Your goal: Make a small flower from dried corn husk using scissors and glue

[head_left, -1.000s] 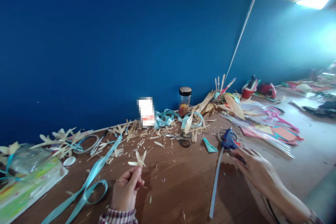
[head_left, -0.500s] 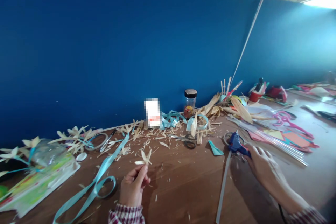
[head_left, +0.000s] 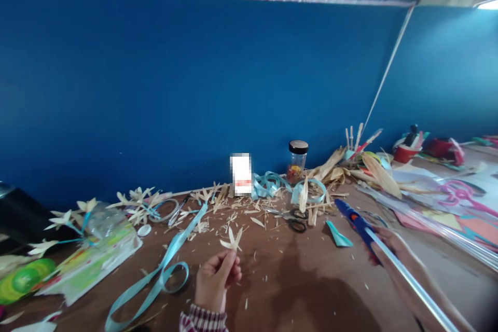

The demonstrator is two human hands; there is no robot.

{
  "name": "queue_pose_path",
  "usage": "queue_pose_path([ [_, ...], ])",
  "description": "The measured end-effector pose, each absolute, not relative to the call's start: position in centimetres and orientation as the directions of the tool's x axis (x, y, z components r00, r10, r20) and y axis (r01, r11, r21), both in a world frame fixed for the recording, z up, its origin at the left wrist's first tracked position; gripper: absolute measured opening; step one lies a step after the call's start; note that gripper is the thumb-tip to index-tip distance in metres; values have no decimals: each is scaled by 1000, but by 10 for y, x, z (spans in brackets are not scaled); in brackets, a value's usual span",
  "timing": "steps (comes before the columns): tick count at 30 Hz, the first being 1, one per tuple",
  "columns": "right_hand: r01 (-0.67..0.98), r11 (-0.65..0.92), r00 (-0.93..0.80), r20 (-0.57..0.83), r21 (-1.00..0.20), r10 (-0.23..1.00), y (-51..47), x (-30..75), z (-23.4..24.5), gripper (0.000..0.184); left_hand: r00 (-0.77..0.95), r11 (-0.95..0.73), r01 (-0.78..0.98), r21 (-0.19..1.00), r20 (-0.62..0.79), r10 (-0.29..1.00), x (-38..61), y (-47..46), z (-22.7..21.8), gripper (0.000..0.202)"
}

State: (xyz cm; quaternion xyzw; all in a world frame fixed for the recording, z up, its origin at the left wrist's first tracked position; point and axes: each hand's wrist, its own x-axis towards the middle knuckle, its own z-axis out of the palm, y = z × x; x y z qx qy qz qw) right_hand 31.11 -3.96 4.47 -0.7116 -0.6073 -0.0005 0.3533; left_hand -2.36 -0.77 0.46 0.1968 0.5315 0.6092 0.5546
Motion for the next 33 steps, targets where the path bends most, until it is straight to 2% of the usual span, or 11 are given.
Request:
queue_pose_path([
  [1, 817, 31, 233, 378, -576, 896, -39, 300, 48, 35, -303, 176, -464, 868, -343, 889, -24, -8, 4, 34],
  [2, 647, 47, 244, 265, -761, 933, -38, 288, 51, 33, -297, 174, -463, 869, -337, 894, -24, -8, 4, 34],
  [3, 477, 18, 224, 142, -879, 964, -39, 276, 54, 32, -288, 170, -464, 870, -329, 899, -25, -8, 3, 33],
  [4, 352, -5, 222, 78, -936, 972, -39, 265, 57, 31, -275, 169, -465, 869, -323, 906, -25, -8, 3, 33],
  [6, 174, -18, 163, 10, -985, 987, -41, 245, 61, 30, -250, 169, -470, 866, -314, 916, -26, -8, 3, 31],
  [9, 33, -38, 47, -36, -999, 998, -42, 221, 60, 29, -246, 165, -472, 866, -309, 918, -28, -8, 2, 31],
  [13, -24, -78, -118, -75, -997, 990, -45, 200, 53, 32, -237, 176, -428, 887, -298, 925, -30, -7, 0, 31],
  [17, -16, -132, -210, -126, -991, 970, -50, 187, 44, 33, -221, 183, -385, 905, -283, 933, -31, -7, -3, 29],
  [33, 13, -155, -246, -154, -988, 957, -46, 173, 33, 32, -209, 212, -347, 914, -296, 932, -29, -9, 1, 25],
])
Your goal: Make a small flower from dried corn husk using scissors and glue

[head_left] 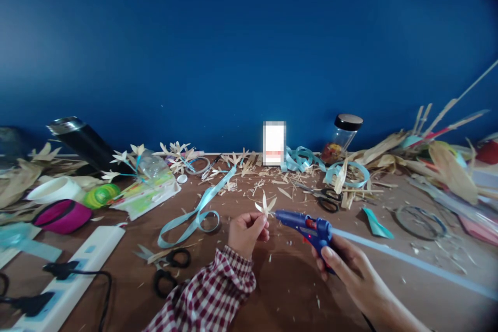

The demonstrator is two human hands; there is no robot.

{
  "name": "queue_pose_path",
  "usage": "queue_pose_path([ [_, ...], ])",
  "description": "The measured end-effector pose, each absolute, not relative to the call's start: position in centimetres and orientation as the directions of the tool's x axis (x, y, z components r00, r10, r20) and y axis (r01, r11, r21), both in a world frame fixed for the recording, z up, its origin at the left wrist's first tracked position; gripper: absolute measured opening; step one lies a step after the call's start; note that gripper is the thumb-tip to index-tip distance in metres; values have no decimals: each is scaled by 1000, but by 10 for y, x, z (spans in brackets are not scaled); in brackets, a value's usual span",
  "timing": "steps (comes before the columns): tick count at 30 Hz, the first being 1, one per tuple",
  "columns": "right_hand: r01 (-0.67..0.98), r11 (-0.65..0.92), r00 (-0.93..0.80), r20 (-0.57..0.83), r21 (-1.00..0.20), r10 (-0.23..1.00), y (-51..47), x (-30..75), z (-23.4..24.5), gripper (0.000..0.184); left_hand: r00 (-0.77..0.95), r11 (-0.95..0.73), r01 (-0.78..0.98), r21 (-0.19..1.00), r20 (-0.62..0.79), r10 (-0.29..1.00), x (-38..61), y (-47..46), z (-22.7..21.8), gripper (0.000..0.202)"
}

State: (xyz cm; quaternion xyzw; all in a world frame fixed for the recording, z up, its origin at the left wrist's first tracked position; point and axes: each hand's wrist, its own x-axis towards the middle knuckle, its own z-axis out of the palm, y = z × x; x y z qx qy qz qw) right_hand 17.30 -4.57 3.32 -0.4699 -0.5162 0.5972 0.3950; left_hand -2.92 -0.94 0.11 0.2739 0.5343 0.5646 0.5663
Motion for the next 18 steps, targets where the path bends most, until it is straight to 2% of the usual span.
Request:
queue_pose_path([
  [18, 122, -135, -266, -164, -983, 950, -45, 174, 29, 33, -192, 209, -331, 920, -282, 940, -29, -9, 0, 28],
])
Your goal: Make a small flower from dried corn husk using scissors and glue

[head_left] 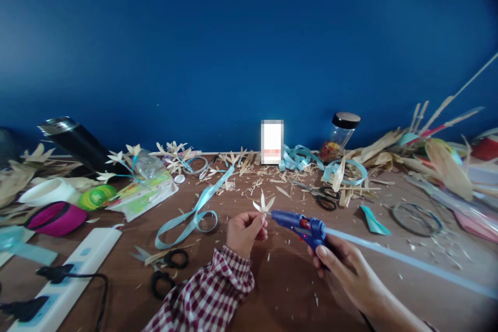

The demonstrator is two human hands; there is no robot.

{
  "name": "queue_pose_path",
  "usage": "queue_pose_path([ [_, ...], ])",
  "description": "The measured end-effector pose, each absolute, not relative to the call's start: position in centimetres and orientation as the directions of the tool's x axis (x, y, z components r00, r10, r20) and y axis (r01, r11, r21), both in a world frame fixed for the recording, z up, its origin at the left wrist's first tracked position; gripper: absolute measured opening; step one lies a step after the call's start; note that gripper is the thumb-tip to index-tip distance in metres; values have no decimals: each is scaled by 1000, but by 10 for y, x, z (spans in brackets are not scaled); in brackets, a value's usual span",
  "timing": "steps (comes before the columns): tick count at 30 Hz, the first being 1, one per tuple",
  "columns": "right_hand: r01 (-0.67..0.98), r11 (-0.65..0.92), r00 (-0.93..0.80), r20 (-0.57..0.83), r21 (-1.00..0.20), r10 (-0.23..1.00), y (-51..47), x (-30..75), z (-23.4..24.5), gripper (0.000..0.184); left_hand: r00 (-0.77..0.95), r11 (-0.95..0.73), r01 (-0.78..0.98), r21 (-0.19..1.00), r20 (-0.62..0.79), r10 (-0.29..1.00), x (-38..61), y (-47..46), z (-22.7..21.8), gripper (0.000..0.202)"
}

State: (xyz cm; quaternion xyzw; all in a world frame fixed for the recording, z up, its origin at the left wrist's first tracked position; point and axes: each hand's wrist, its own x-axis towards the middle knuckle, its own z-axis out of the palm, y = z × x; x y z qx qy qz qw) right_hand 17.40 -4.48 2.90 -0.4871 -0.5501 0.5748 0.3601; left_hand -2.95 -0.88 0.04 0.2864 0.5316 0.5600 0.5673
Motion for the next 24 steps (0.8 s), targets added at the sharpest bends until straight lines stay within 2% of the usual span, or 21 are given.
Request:
queue_pose_path([
  [24, 193, -133, -229, -176, -972, 957, -45, 177, 25, 34, -202, 205, -340, 918, -284, 937, -29, -9, 2, 27],
])
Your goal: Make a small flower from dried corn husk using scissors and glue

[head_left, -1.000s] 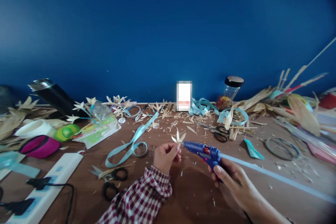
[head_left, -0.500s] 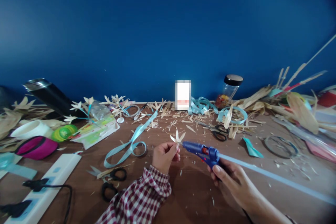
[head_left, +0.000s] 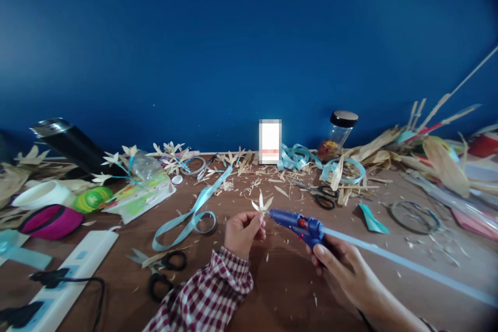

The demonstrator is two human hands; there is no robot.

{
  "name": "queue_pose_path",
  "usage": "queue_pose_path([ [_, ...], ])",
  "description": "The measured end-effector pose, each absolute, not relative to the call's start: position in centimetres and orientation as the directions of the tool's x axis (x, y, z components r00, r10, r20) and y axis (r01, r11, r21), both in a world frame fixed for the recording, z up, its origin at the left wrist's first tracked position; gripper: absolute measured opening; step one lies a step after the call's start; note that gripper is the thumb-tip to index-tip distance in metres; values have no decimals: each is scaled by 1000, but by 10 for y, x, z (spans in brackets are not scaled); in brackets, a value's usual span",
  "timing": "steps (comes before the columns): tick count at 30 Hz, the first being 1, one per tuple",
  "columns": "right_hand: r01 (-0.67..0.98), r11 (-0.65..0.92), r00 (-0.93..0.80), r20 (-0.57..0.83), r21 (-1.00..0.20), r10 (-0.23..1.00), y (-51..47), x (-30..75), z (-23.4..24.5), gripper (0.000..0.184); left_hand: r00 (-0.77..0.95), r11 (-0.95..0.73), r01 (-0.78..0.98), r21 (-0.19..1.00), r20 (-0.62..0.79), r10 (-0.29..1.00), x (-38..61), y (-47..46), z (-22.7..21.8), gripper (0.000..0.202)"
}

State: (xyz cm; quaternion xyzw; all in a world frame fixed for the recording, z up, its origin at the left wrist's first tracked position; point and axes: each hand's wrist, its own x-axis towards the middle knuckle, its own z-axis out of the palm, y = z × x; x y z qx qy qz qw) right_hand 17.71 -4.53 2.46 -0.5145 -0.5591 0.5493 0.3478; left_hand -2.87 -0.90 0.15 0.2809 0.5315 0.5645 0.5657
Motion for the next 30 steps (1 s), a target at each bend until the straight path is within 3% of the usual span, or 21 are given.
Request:
queue_pose_path([
  [9, 218, -92, -260, -148, -972, 954, -43, 179, 22, 35, -199, 197, -334, 922, -273, 941, -29, -8, -1, 27],
  [15, 178, -117, -214, -155, -977, 964, -45, 177, 23, 51, -193, 202, -343, 917, -279, 941, -29, -9, 0, 27],
  [24, 223, -132, -226, -183, -966, 957, -46, 182, 17, 35, -202, 206, -343, 916, -286, 937, -28, -8, 4, 28],
  [30, 116, -174, -254, -198, -978, 947, -45, 178, 25, 38, -207, 208, -337, 918, -288, 935, -28, -8, 4, 27],
])
